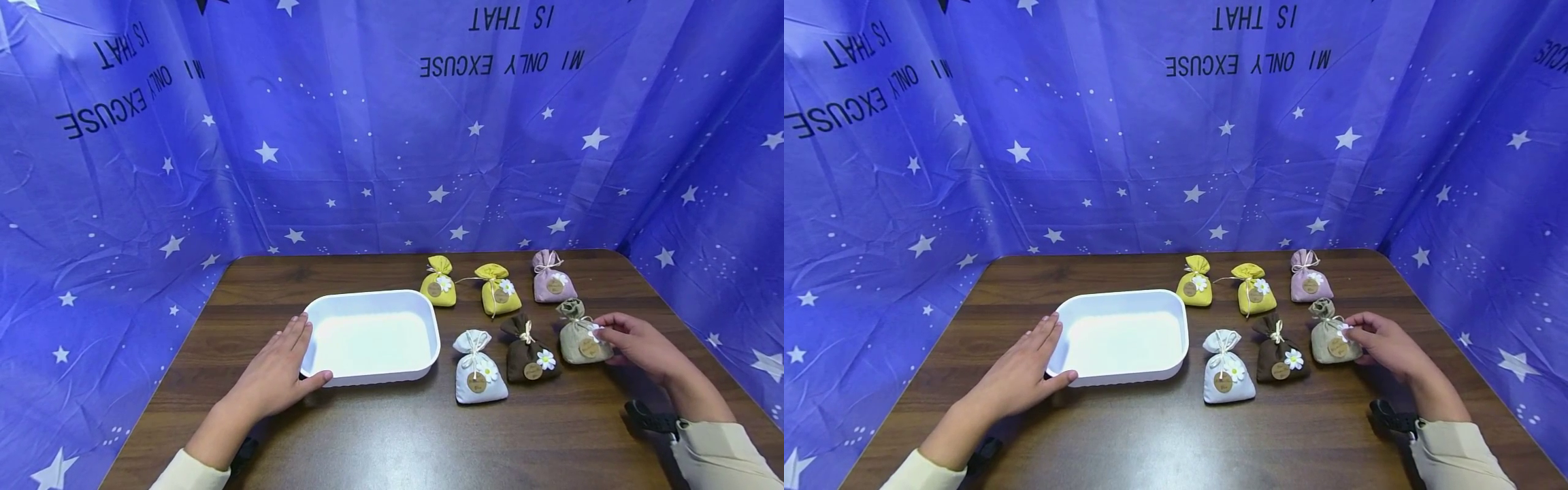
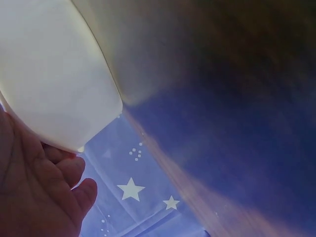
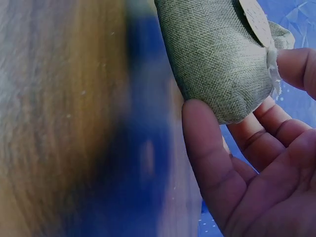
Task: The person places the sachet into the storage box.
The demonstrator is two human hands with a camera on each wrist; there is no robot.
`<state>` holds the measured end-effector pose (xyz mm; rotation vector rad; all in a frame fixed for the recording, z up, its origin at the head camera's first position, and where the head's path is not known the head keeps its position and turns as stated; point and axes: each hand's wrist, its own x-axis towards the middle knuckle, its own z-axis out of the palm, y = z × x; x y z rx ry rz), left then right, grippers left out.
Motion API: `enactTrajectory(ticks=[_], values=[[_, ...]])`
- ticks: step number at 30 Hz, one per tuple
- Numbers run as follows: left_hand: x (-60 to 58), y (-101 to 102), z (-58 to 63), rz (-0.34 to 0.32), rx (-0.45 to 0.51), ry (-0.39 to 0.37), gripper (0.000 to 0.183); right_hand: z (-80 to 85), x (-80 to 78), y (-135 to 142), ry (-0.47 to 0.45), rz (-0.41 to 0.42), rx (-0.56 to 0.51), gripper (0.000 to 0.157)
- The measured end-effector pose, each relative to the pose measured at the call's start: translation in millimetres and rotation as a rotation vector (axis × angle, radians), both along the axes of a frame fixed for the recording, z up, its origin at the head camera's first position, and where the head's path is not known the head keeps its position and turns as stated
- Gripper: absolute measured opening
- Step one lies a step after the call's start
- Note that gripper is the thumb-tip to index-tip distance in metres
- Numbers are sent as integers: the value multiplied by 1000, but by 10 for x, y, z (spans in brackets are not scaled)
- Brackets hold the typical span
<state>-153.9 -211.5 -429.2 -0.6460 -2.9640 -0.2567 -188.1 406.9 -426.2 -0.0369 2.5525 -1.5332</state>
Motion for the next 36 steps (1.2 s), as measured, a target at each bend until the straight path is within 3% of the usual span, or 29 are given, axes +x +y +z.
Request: enactTrajectory(ticks=[18, 29, 36], values=[[11, 8, 6, 6, -2, -2, 102, 229, 26, -212, 63, 27, -27, 14], [24, 12, 25, 7, 2, -12, 102, 294, 17, -313, 87, 55, -8, 24], [18, 9, 16, 8, 4, -15, 103, 365, 31, -391, 115, 75, -1, 20]])
